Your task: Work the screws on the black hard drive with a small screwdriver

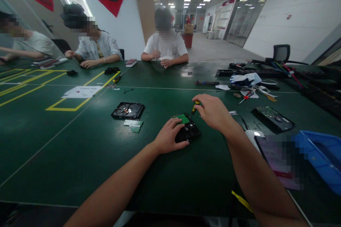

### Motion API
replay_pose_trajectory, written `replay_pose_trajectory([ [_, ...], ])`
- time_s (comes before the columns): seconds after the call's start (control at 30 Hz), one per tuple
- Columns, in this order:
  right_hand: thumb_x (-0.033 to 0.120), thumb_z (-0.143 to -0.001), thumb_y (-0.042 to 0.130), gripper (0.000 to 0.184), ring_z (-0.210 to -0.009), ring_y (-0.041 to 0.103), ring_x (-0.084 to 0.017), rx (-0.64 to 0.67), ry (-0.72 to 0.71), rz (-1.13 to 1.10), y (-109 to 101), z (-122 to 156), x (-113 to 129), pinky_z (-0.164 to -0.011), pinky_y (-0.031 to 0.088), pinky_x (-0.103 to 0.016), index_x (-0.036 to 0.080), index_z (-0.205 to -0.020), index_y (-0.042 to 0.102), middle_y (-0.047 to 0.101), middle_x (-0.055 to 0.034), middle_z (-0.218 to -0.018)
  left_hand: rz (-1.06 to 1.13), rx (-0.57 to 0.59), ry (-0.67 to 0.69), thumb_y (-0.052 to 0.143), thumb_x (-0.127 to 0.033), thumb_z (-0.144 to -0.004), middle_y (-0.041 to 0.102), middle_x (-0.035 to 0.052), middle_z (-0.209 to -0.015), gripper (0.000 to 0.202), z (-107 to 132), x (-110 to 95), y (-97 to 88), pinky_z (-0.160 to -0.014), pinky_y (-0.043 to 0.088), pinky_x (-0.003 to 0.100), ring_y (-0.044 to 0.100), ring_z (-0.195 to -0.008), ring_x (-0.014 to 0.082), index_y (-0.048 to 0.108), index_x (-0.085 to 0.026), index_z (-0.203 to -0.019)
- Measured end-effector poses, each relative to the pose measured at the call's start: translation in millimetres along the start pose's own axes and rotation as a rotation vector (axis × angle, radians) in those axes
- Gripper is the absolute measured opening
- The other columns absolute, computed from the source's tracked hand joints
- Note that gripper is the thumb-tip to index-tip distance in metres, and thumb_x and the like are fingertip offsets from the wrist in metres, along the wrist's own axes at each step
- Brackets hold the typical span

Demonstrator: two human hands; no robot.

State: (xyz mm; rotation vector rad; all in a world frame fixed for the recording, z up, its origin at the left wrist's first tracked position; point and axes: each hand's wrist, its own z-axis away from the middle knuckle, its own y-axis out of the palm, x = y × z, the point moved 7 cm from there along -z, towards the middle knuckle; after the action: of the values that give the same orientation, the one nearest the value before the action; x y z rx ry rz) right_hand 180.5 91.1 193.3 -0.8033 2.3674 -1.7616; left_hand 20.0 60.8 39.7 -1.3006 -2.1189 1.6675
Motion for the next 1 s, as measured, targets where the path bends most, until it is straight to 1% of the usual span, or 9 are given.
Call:
replay_pose_trajectory([
  [0.13,0.017,-0.098,0.061,0.02,-0.107,0.071,-0.028,0.014,0.032,0.036,-0.1,-0.6,-1.3,-0.095,0.052,-0.041,0.018,-0.115,0.072,0.076,-0.0116,-0.117,-0.011,0.003,-0.003,0.074,-0.069,-0.086,0.052,0.0171,-0.155,0.081,0.1,1.9,3.0,-0.129,0.032,0.06,0.044,-0.15,0.0384,0.057,-0.02,-0.148],
  [0.3,0.026,-0.101,0.064,0.015,-0.099,0.07,-0.026,0.01,0.081,0.093,-1.5,0.0,-2.7,-0.087,0.049,-0.038,0.019,-0.11,0.073,0.076,-0.0109,-0.111,0.002,0.0,-0.006,0.076,-0.068,-0.085,0.052,0.0153,-0.155,0.081,0.6,2.2,2.6,-0.129,0.032,0.062,0.045,-0.15,0.0389,0.057,-0.023,-0.148],
  [0.43,0.033,-0.102,0.064,0.017,-0.093,0.069,-0.025,0.005,0.09,0.138,-1.8,1.2,-3.1,-0.082,0.047,-0.036,0.021,-0.109,0.074,0.075,-0.0097,-0.103,-0.003,0.001,-0.006,0.076,-0.068,-0.085,0.052,0.0156,-0.155,0.08,0.6,1.2,1.6,-0.129,0.033,0.062,0.044,-0.15,0.0392,0.057,-0.022,-0.148],
  [0.63,0.037,-0.105,0.06,0.023,-0.092,0.07,-0.026,-0.009,0.093,0.128,-2.6,0.3,-3.3,-0.081,0.047,-0.037,0.022,-0.108,0.077,0.078,-0.0095,-0.101,-0.005,0.001,-0.002,0.076,-0.069,-0.085,0.052,0.0172,-0.154,0.082,0.5,1.8,3.0,-0.128,0.034,0.06,0.044,-0.15,0.0391,0.056,-0.02,-0.148],
  [0.7,0.035,-0.105,0.059,0.023,-0.094,0.071,-0.026,0.0,0.085,0.118,-2.1,-0.3,-2.5,-0.082,0.048,-0.038,0.022,-0.108,0.077,0.078,-0.0095,-0.102,0.001,-0.002,0.003,0.076,-0.068,-0.085,0.052,0.0169,-0.154,0.081,0.5,1.8,2.9,-0.128,0.034,0.06,0.044,-0.149,0.0391,0.056,-0.02,-0.148],
  [0.8,0.025,-0.103,0.059,0.021,-0.104,0.072,-0.027,0.019,0.044,0.069,0.1,-1.1,-0.1,-0.091,0.051,-0.04,0.02,-0.114,0.076,0.078,-0.0105,-0.111,0.001,-0.006,0.007,0.076,-0.068,-0.085,0.053,0.0165,-0.154,0.081,0.6,1.5,1.9,-0.128,0.034,0.061,0.045,-0.149,0.0388,0.056,-0.021,-0.148],
  [0.9,0.015,-0.1,0.056,0.03,-0.114,0.071,-0.027,0.025,-0.012,-0.013,2.5,-1.6,2.6,-0.1,0.051,-0.04,0.017,-0.125,0.072,0.076,-0.012,-0.124,0.0,-0.006,0.006,0.075,-0.068,-0.086,0.053,0.017,-0.154,0.081,0.5,1.2,1.0,-0.129,0.033,0.06,0.045,-0.149,0.0386,0.056,-0.02,-0.148],
  [1.0,0.011,-0.098,0.052,0.033,-0.116,0.07,-0.027,0.031,-0.046,-0.063,3.5,-1.5,5.1,-0.105,0.049,-0.041,0.015,-0.125,0.072,0.076,-0.0126,-0.126,0.001,-0.003,0.0,0.075,-0.068,-0.086,0.052,0.0167,-0.154,0.08,0.3,1.6,1.4,-0.128,0.034,0.061,0.045,-0.149,0.0389,0.057,-0.021,-0.148],
])
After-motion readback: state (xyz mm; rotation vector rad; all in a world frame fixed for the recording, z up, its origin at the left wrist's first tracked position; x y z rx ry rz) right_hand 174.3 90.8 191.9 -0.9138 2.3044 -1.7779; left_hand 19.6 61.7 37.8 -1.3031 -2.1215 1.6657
